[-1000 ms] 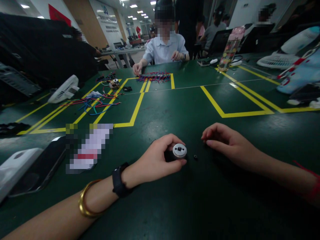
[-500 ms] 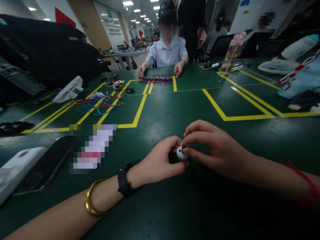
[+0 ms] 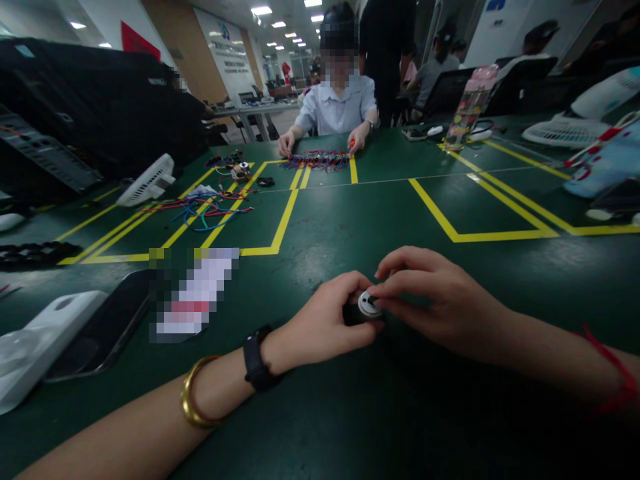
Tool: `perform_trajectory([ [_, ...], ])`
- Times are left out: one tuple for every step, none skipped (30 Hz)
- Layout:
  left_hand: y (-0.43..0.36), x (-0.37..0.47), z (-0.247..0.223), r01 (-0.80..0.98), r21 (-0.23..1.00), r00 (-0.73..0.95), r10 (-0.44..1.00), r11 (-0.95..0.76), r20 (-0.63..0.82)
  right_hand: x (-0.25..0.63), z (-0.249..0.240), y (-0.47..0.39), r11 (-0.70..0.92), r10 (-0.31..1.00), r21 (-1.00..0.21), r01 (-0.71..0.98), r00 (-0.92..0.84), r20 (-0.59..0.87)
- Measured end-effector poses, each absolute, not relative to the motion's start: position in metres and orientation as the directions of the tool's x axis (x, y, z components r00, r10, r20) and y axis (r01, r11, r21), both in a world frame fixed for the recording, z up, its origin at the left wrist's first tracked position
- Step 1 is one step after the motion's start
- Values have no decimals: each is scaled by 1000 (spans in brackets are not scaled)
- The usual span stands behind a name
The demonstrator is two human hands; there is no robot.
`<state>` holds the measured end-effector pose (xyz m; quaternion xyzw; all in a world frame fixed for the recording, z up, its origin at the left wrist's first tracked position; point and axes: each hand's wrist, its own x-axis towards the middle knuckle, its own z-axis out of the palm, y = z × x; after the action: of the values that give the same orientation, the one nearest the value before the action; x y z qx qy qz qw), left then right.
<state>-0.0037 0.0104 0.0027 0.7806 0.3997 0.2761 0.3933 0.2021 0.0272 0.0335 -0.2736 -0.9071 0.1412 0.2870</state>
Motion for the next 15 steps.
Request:
perform_trajectory([
  [10, -4, 2, 403, 837, 527, 841, -370, 118, 202, 33, 28, 828, 557, -373, 419, -696, 454],
  [10, -4, 2, 401, 838, 527, 841, -370, 120, 203, 32, 28, 846, 531, -324, 423, -709, 464],
  [10, -4, 2, 399, 837, 528, 840, -374, 124, 203, 31, 29, 866, 501, -267, 424, -725, 474],
  [10, -4, 2, 397, 836, 529, 839, -379, 129, 204, 31, 29, 882, 469, -208, 422, -743, 478],
  [10, -4, 2, 395, 834, 532, 836, -385, 134, 204, 30, 29, 895, 439, -159, 416, -760, 479],
  [10, -4, 2, 392, 833, 534, 834, -389, 138, 205, 29, 28, 902, 421, -134, 410, -771, 477],
  [11, -4, 2, 392, 833, 535, 834, -390, 139, 206, 29, 28, 904, 420, -141, 404, -776, 470],
  [11, -4, 2, 393, 834, 532, 835, -388, 137, 207, 29, 27, 897, 439, -185, 400, -773, 458],
  [11, -4, 3, 392, 837, 531, 837, -382, 133, 208, 28, 26, 880, 475, -259, 398, -760, 443],
  [11, -4, 3, 391, 841, 530, 838, -374, 126, 210, 27, 25, 849, 521, -350, 396, -739, 427],
  [12, -4, 4, 389, 846, 530, 840, -366, 119, 213, 26, 24, 804, 575, -445, 395, -711, 406],
  [12, -4, 4, 386, 851, 530, 840, -358, 113, 217, 24, 24, 747, 632, -531, 400, -677, 378],
  [11, -4, 5, 380, 855, 532, 840, -352, 109, 222, 22, 24, 684, 688, -602, 412, -638, 345],
  [11, -4, 6, 374, 860, 533, 839, -347, 107, 227, 19, 24, 613, 745, -662, 433, -595, 301],
  [11, -4, 7, 369, 864, 534, 839, -343, 105, 232, 15, 24, 538, 797, -708, 457, -550, 251],
])
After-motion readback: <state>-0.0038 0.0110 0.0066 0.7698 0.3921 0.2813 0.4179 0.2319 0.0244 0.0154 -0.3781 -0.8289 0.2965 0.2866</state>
